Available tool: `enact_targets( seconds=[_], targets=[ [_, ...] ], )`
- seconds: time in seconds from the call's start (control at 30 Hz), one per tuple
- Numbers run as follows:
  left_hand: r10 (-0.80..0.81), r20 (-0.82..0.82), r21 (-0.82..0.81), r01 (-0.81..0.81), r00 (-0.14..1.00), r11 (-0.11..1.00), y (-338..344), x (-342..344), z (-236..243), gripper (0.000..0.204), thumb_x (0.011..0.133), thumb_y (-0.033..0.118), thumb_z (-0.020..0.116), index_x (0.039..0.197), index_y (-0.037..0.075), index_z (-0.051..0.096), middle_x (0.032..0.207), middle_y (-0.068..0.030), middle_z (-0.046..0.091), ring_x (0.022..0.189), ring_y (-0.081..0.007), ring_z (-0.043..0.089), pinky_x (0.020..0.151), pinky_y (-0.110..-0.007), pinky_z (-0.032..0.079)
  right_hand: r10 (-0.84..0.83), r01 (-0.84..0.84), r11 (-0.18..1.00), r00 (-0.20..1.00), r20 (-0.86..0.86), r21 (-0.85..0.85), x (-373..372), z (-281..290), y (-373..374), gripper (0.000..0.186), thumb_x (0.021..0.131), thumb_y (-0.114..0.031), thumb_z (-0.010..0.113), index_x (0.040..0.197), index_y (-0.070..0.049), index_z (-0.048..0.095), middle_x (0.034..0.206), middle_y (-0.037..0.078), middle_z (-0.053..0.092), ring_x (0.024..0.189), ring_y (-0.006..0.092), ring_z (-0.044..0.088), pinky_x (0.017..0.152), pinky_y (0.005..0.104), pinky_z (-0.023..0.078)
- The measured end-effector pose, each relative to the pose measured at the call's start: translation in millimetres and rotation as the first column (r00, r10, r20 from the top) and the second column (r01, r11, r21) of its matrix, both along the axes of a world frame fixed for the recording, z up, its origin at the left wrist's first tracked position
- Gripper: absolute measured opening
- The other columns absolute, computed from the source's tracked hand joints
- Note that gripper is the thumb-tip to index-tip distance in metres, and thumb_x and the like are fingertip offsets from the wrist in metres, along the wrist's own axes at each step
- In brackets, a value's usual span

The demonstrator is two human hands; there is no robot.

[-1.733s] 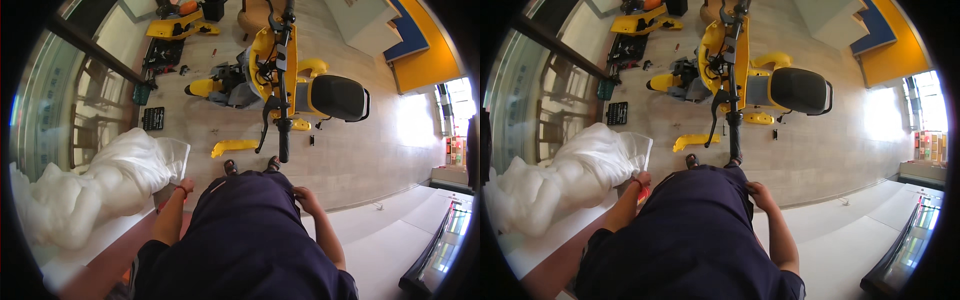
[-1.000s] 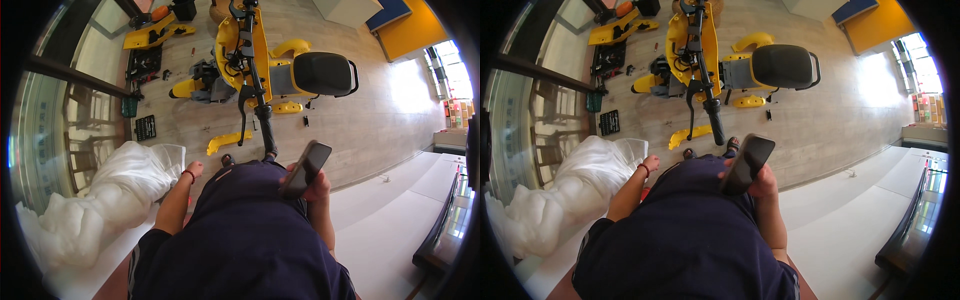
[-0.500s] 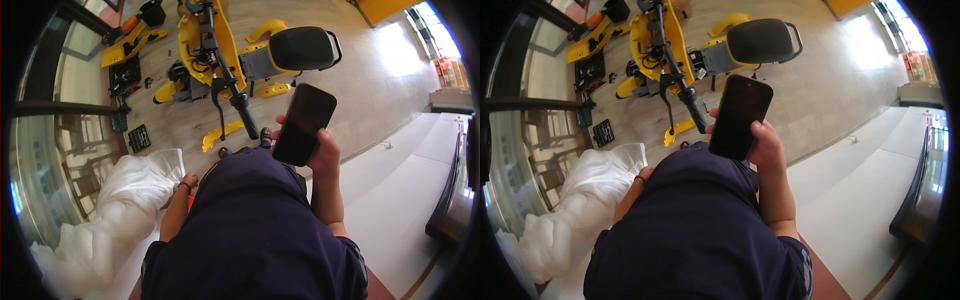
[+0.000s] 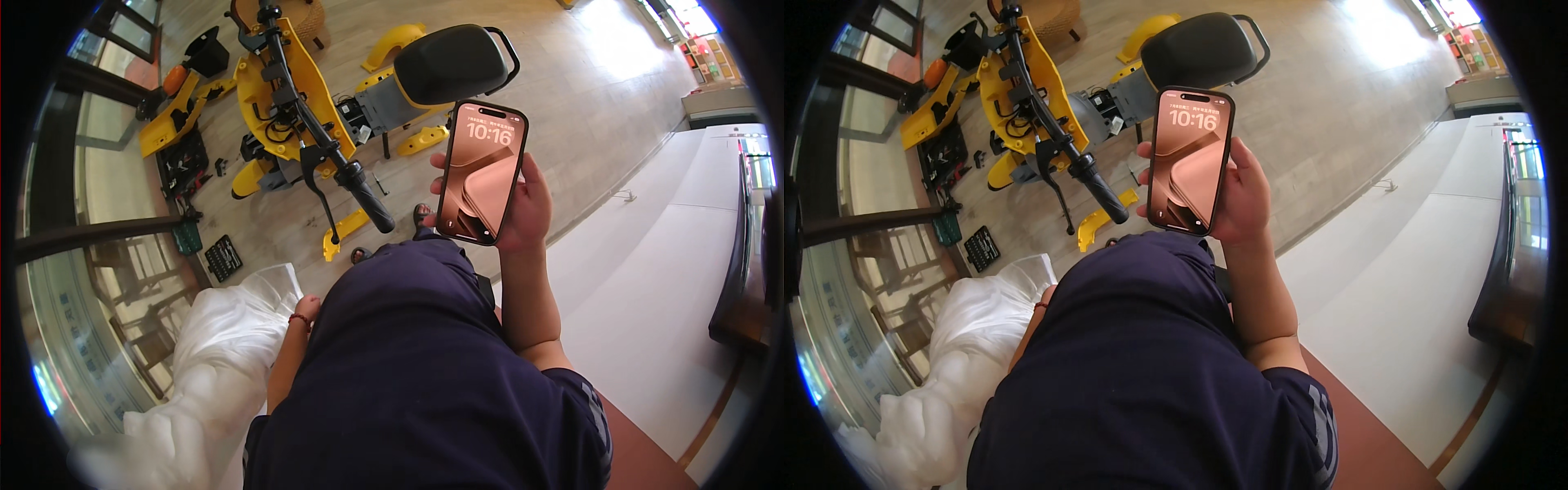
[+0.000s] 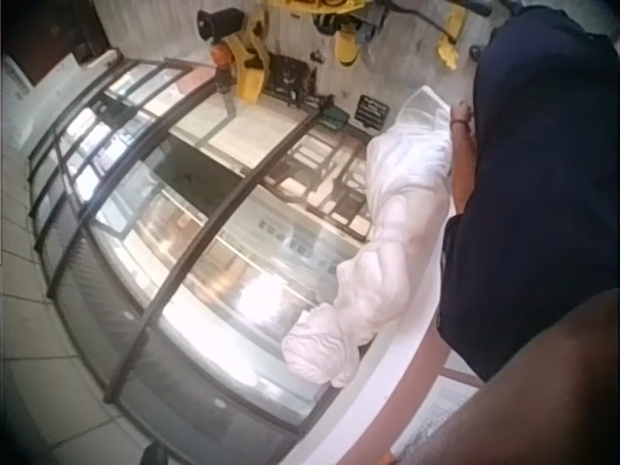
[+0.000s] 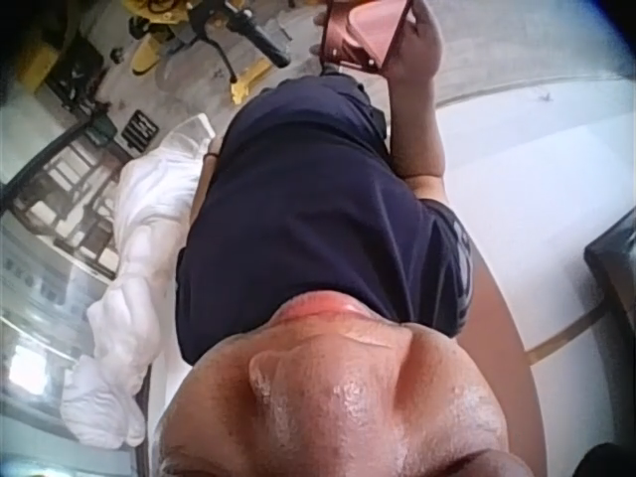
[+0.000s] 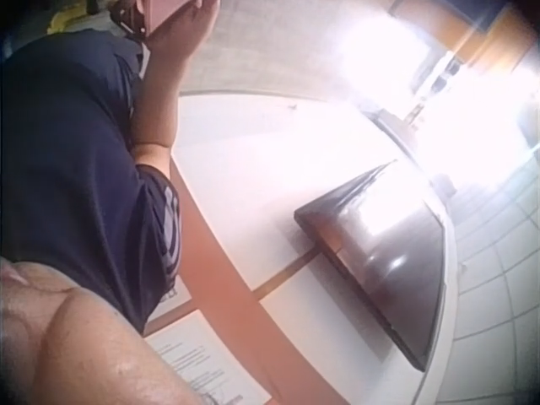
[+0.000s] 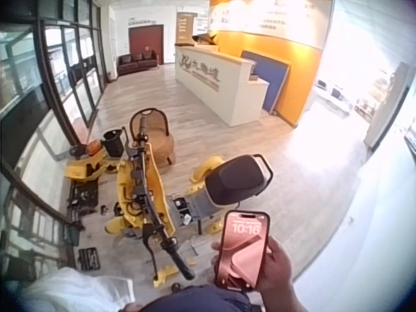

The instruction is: Inspecting and disassembling body panels of a yellow electric scooter.

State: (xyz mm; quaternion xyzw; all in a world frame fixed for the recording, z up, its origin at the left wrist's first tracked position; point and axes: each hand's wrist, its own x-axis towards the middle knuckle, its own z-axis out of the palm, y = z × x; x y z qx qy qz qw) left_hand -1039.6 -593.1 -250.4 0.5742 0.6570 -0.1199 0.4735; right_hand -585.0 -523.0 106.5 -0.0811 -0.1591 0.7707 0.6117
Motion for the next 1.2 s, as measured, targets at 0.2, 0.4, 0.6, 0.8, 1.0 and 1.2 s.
enact_targets(
  seconds=[0.2,0.4,0.6,0.8,1.0,1.2],
  targets=[
    [-0.03,-0.029,-0.01,0.029,0.999,1.0,3,-1,2,0.027,0.08,0.021,0.049,0.077,0.0,0.066,0.071,-0.0138,0.066,0.066,-0.0246,0.063,0.063,-0.037,0.048,-0.029,0.029,1.0,0.999,-0.017,0.003,8,-3,-1,0.067,0.094,-0.042,0.032,0.146,-0.004,0.016,0.142,0.031,0.026,0.123,0.0457,0.04,0.092,0.0672,0.039],
    [-0.067,-0.005,0.0,0.067,0.998,0.998,11,2,4,0.027,0.081,0.021,0.049,0.078,0.001,0.066,0.07,-0.0134,0.065,0.065,-0.0236,0.063,0.062,-0.037,0.048,-0.02,0.021,0.999,0.999,-0.031,0.037,12,-8,-1,0.069,0.092,-0.041,0.036,0.146,-0.003,0.015,0.142,0.031,0.025,0.124,0.0463,0.04,0.092,0.0675,0.039],
    [0.162,0.078,-0.076,-0.156,0.984,0.985,10,8,8,0.025,0.083,0.018,0.049,0.072,0.001,0.064,0.063,-0.0101,0.061,0.057,-0.02,0.062,0.055,-0.034,0.048,-0.059,0.054,0.996,0.995,0.078,0.072,21,-18,-6,0.071,0.093,-0.045,0.038,0.145,-0.003,0.015,0.14,0.032,0.028,0.121,0.0466,0.042,0.088,0.0652,0.043],
    [0.267,0.036,-0.136,-0.26,0.963,0.956,-4,7,-9,0.025,0.083,0.016,0.047,0.07,0.001,0.062,0.06,-0.0095,0.06,0.055,-0.0199,0.062,0.054,-0.034,0.049,-0.102,0.202,0.96,0.897,0.431,-0.193,44,-72,-30,0.065,0.093,-0.038,0.051,0.139,0.001,0.027,0.132,0.025,0.043,0.114,0.0401,0.052,0.083,0.0567,0.051],
    [0.314,0.03,-0.193,-0.303,0.949,0.933,-29,7,-42,0.028,0.082,0.019,0.046,0.072,0.001,0.064,0.063,-0.0135,0.064,0.058,-0.0225,0.065,0.06,-0.038,0.051,-0.02,0.415,0.774,0.771,0.636,-0.479,69,-150,-63,0.035,0.091,-0.018,0.056,0.12,0.001,0.048,0.111,0.014,0.06,0.094,0.0259,0.064,0.079,0.0399,0.054],
    [0.15,0.093,-0.08,-0.143,0.984,0.987,-54,8,-74,0.032,0.084,0.02,0.042,0.075,-0.001,0.064,0.066,-0.0186,0.064,0.064,-0.0282,0.067,0.064,-0.04,0.052,0.216,0.483,0.789,0.361,0.907,-0.38,65,-181,-97,0.022,0.078,-0.007,0.07,0.097,0.002,0.064,0.089,0.008,0.067,0.081,0.017,0.063,0.076,0.0302,0.05]
  ],
)
